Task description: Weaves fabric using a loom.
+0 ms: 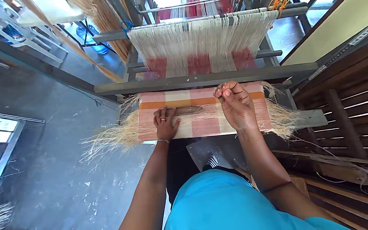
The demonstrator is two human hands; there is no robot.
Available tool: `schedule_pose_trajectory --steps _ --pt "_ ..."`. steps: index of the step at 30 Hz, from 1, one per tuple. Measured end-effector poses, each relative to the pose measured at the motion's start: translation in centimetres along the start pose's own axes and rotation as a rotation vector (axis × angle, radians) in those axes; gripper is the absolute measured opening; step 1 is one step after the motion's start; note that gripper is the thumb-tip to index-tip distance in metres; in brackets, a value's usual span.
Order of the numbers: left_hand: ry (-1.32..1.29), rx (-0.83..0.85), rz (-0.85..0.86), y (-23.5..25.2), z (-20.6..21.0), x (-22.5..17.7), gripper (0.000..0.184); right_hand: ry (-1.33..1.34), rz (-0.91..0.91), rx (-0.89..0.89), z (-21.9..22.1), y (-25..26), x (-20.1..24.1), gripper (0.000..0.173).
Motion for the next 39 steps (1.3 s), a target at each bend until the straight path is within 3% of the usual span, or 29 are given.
schedule_pose_trajectory --steps 17,30,32,34,36,37,39 --pt "-0.023 -0.055 -0.004 0.0 -0.5 0.0 0.060 -0.157 -0.128 0.045 0.1 2.9 0.6 0.010" --pt "-0.042 -0.030 -0.025 -0.2 -0.4 0.0 0.057 -0.161 -0.103 0.051 -2.3 6.9 -3.4 0.012" --pt "-0.046 -0.026 -0.025 -0.2 -0.4 0.0 0.057 -0.374 -0.100 0.029 -4.0 8.1 -4.2 0.017" --pt "-0.044 -0.012 -0.026 -0.3 -0.4 0.1 0.057 -0.939 -0.038 -0.017 -6.9 9.2 -6.4 0.029" --pt "-0.053 -0.006 -0.022 -0.3 -0.3 0.0 0.058 -1.487 0.183 -0.015 -11.0 9.2 -10.9 0.046" --pt "-0.055 -0.002 -0.022 -0.3 -0.2 0.0 0.058 -1.632 0.257 0.000 -12.8 8.8 -13.2 0.054" --pt "-0.061 -0.005 -0.022 -0.1 -0.3 0.1 0.058 -1.832 0.205 -0.031 -14.5 8.1 -15.7 0.053"
Point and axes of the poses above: each hand's wrist, its own y-axis towards the middle knuckle, its own z-axis out of the palm, x = y × z, the point moved 10 cm from there along y, towards the middle knuckle, and after that the axes turned 6 degrees about x, right-handed, at the moved point
